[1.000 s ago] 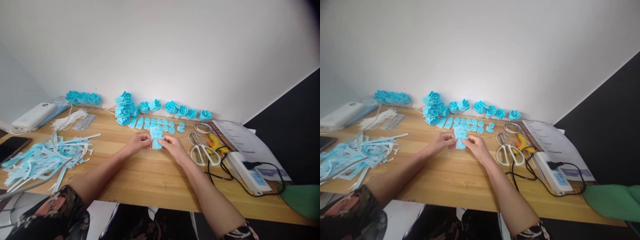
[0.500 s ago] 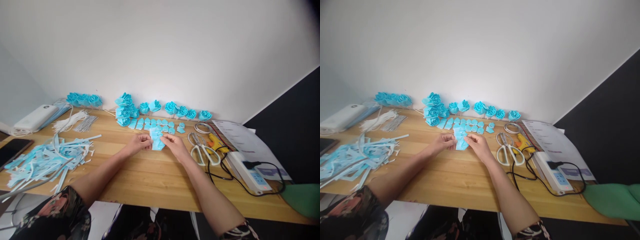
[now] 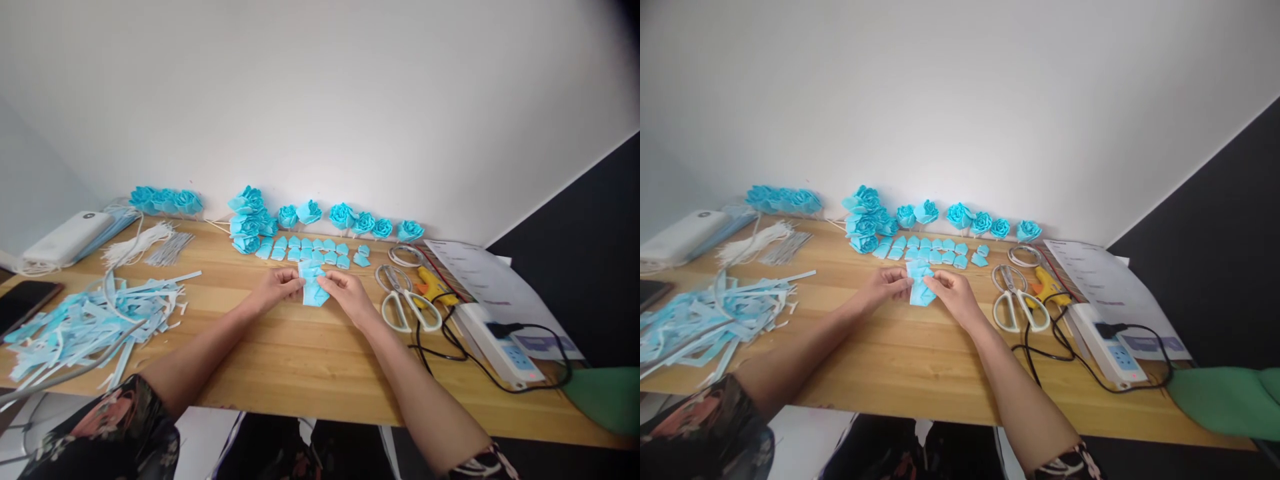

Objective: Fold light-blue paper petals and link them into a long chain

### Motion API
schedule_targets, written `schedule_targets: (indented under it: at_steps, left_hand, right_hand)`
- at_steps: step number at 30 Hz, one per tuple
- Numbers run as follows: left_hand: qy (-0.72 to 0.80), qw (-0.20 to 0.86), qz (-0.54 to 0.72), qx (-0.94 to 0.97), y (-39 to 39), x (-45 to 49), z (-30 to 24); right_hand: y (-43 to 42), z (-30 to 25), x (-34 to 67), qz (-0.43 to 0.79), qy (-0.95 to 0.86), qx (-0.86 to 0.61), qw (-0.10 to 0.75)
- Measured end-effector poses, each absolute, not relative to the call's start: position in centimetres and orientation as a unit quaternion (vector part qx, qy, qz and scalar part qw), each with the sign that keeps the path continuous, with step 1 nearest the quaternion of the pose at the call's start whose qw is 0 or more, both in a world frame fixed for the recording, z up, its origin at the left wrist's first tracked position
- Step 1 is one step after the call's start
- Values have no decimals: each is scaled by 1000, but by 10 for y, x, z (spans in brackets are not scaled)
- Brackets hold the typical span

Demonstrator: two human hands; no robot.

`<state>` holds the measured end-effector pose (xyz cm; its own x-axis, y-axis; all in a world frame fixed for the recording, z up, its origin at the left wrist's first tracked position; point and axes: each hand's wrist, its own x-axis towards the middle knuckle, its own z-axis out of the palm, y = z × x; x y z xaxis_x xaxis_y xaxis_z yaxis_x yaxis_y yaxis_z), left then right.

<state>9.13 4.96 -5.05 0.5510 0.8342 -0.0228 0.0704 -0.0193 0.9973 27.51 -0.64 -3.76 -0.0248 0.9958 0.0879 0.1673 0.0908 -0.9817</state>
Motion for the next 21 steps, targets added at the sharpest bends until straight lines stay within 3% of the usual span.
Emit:
schedule_targets:
  at_steps: [7, 16, 21]
  left_hand:
    - [343, 627, 308, 628, 46, 92, -45]
    - [320, 645, 324, 613, 47, 91, -44]
    - [320, 635, 293, 639, 46, 91, -45]
  right_hand:
    - [-6, -44, 275, 408, -585, -527, 461]
    - [-6, -32, 280, 497, -475, -510, 517]
    - [-6, -31, 276, 481, -501, -511, 506]
